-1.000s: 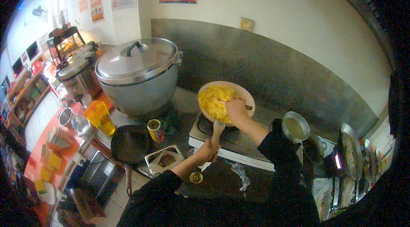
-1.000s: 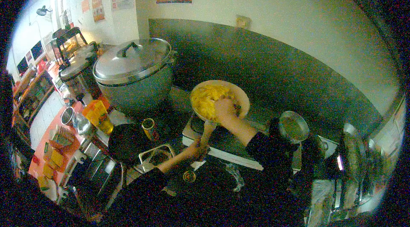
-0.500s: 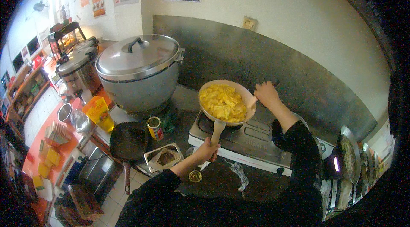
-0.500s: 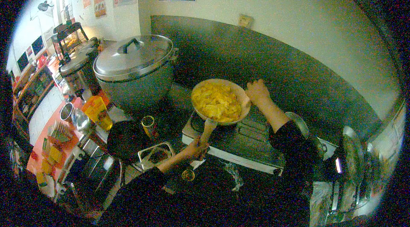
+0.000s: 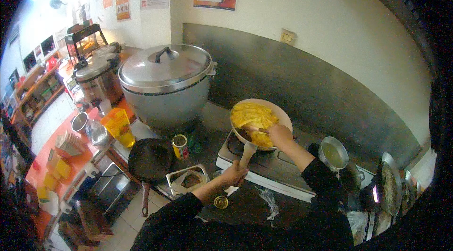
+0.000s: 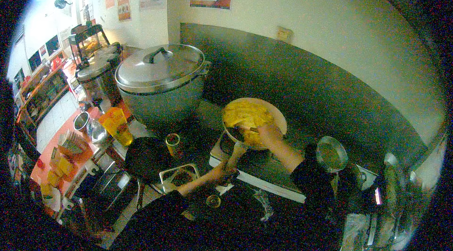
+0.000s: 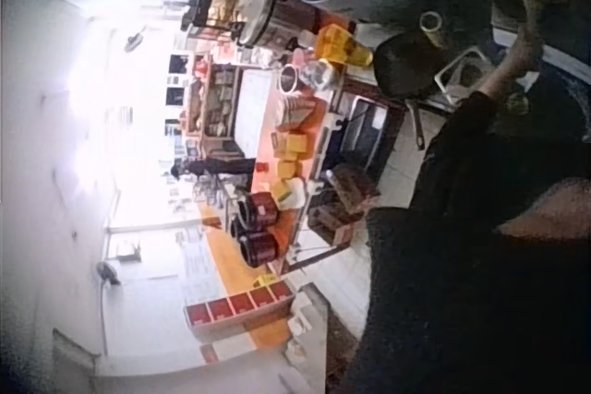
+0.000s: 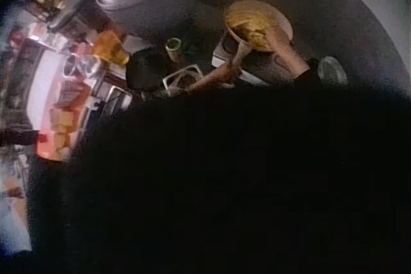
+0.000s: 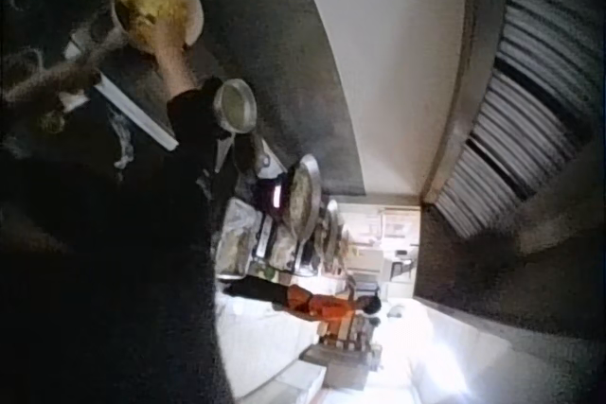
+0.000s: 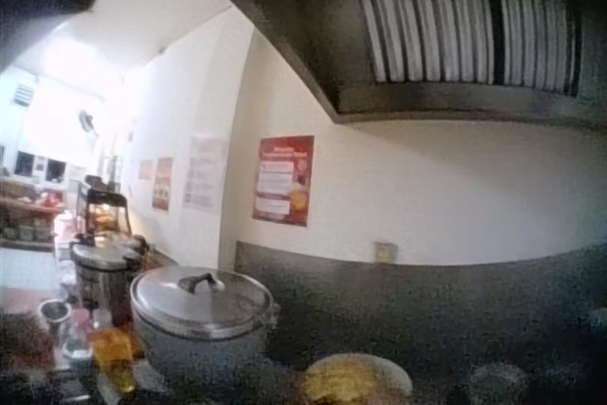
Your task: The person assembles small cardboard boxes at a counter, folding flaps and stacking them. Then the person moves to a stove and stirs scrambled eggs in a pan with a spatula.
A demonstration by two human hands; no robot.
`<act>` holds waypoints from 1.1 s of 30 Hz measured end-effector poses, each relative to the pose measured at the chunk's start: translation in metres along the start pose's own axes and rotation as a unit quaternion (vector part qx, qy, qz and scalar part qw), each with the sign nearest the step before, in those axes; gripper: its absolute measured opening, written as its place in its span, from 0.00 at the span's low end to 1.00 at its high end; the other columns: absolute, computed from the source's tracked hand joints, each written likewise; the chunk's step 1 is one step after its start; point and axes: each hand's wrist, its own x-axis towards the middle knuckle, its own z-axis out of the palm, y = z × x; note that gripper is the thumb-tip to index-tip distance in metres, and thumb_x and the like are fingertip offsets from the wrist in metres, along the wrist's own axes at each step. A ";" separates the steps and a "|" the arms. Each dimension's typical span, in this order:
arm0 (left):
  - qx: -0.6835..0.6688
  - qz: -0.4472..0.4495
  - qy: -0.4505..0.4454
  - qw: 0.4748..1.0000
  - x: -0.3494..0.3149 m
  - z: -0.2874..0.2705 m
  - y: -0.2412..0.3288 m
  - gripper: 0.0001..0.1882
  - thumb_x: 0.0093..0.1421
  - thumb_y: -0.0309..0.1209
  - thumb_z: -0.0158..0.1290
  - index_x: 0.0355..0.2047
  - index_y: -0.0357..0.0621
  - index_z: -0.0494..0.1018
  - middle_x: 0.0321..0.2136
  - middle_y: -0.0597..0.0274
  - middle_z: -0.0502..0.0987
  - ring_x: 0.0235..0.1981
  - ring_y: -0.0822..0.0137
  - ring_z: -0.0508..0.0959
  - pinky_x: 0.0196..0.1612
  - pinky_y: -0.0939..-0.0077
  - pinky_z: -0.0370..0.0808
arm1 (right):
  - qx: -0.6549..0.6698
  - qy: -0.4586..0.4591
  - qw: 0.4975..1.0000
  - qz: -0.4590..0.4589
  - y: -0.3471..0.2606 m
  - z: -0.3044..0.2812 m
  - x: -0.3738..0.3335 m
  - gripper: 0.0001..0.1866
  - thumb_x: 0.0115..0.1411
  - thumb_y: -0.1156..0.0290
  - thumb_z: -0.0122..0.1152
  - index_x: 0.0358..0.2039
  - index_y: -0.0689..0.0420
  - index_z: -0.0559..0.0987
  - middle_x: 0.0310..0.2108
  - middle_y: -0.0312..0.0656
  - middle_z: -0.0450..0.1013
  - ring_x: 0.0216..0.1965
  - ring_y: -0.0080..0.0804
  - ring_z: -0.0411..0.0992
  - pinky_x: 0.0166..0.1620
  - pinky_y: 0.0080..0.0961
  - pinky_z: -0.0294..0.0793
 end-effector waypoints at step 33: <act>0.001 -0.147 0.056 0.988 -0.017 0.022 0.076 0.22 0.56 0.34 0.48 0.44 0.43 0.50 0.17 0.62 0.65 0.12 0.71 0.66 0.11 0.76 0.64 | -0.077 0.078 0.993 -0.036 -0.042 0.039 0.018 0.09 0.47 0.71 0.50 0.22 0.59 0.77 0.23 0.48 0.73 0.27 0.42 0.73 0.28 0.37 0.72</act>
